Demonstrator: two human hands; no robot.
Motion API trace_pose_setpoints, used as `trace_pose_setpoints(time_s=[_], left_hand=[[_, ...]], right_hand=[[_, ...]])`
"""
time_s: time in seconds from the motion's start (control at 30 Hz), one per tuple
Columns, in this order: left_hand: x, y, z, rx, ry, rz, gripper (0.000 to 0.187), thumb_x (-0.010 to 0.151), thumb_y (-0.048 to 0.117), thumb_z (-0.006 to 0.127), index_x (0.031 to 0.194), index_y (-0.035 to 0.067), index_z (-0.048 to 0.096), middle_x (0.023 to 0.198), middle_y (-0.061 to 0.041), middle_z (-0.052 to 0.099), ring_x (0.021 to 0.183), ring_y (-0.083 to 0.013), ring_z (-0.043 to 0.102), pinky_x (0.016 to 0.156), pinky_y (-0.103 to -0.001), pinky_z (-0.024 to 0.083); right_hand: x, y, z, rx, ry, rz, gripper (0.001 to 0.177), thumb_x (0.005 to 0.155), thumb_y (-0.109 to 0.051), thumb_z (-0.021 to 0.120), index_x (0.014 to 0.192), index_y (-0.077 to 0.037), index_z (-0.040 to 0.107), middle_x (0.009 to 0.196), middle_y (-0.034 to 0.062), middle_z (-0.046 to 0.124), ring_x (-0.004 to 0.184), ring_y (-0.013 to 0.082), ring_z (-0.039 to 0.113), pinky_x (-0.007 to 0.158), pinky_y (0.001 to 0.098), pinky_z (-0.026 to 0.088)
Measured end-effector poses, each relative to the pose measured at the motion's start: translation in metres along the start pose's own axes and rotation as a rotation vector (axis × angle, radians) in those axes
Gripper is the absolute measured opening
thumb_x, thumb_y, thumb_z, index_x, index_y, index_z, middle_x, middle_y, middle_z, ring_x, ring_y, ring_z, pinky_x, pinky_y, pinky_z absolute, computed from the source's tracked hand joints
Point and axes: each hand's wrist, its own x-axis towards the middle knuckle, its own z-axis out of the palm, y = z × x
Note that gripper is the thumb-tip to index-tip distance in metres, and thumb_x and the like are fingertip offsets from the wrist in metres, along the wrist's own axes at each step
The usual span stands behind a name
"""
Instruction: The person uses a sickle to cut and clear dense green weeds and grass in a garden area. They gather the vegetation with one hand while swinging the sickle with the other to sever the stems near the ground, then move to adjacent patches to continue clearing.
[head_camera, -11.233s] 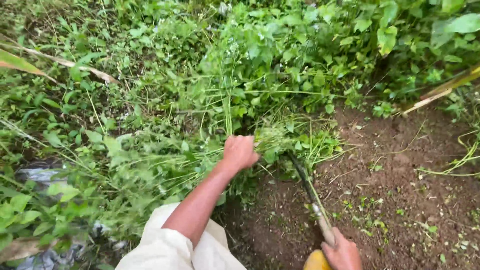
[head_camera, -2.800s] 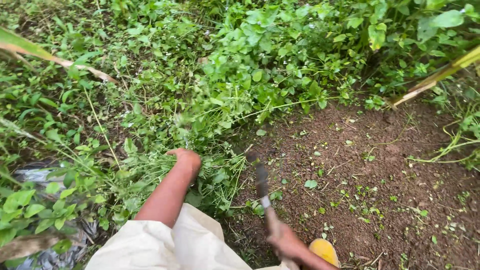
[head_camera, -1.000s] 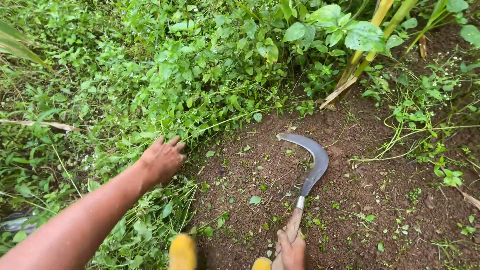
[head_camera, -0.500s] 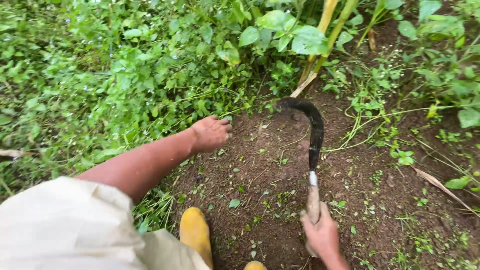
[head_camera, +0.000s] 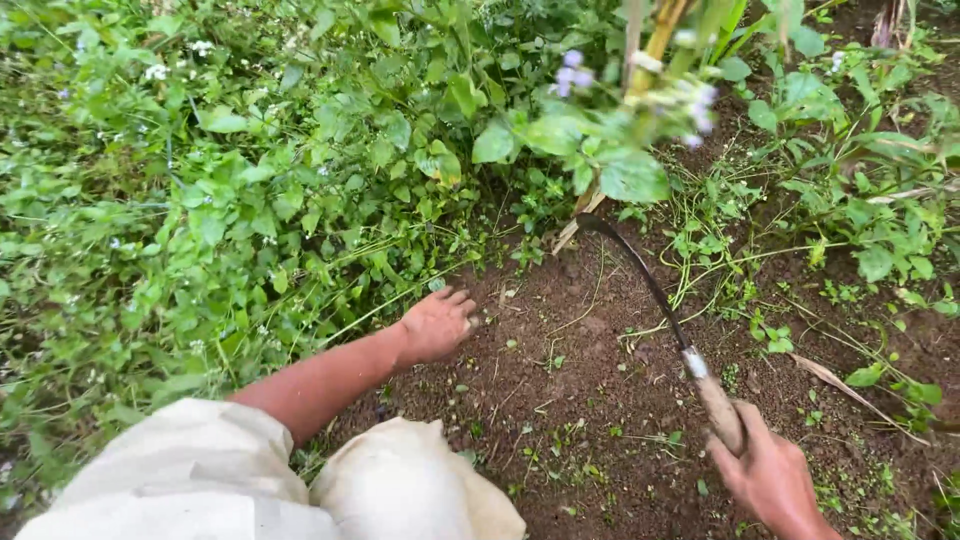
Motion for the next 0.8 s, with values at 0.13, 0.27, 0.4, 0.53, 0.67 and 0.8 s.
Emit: trace_pose_setpoints(time_s=[0.13,0.27,0.4,0.53,0.67,0.8], left_hand=[[0.01,-0.007,0.048,-0.122,0.148,-0.018,0.057,0.101,0.005,0.043,0.157,0.011,0.033,0.166,-0.021,0.024,0.155,-0.0378,0.019,0.127,-0.054,0.013],[-0.008,-0.022,0.055,0.028,0.111,-0.016,0.06,0.1,0.015,0.056,0.156,0.014,0.037,0.163,-0.024,0.029,0.155,-0.0433,0.018,0.126,-0.06,0.008],[-0.014,-0.058,0.046,0.344,-0.027,-0.108,0.067,0.103,0.036,0.054,0.162,0.024,0.024,0.172,-0.017,0.013,0.158,-0.0384,0.007,0.121,-0.072,-0.005],[0.007,-0.094,0.037,0.37,0.122,-0.23,0.068,0.103,0.034,0.047,0.162,0.011,0.021,0.17,-0.023,0.014,0.156,-0.0396,0.017,0.125,-0.062,0.006],[0.028,-0.117,0.021,0.292,0.226,-0.256,0.064,0.104,0.0,0.038,0.163,0.014,0.019,0.168,-0.019,0.021,0.149,-0.0285,0.038,0.127,-0.054,0.015],[0.051,-0.131,0.015,0.19,0.289,-0.227,0.076,0.092,0.006,0.061,0.161,0.019,0.029,0.166,-0.013,0.032,0.154,-0.0339,0.028,0.125,-0.065,0.008]], right_hand=[[0.012,-0.002,0.0,0.027,0.032,0.022,0.052,0.091,-0.037,0.066,0.137,-0.023,0.046,0.1,0.0113,0.08,0.063,0.0248,0.083,0.063,0.0446,0.078],[0.01,-0.009,-0.017,-0.083,0.034,0.065,0.061,0.091,-0.038,0.065,0.146,-0.024,0.042,0.107,0.0114,0.08,0.064,0.025,0.087,0.063,0.0446,0.079],[0.013,0.001,-0.061,-0.158,-0.017,0.073,0.053,0.088,-0.044,0.066,0.136,-0.031,0.046,0.124,0.0102,0.076,0.077,0.0295,0.092,0.078,0.0502,0.079],[0.015,-0.018,-0.098,-0.578,0.108,-0.078,0.06,0.088,-0.056,0.055,0.14,-0.036,0.035,0.081,-0.0034,0.079,0.05,0.0125,0.08,0.05,0.0307,0.075],[0.011,-0.07,-0.104,-0.537,0.159,-0.061,0.065,0.086,-0.065,0.051,0.137,-0.029,0.036,0.085,0.0103,0.082,0.065,0.0347,0.082,0.062,0.0504,0.068],[0.014,-0.127,-0.067,-0.244,0.09,0.088,0.064,0.094,-0.056,0.048,0.146,-0.021,0.04,0.083,0.0116,0.077,0.05,0.0256,0.076,0.044,0.0468,0.071]])
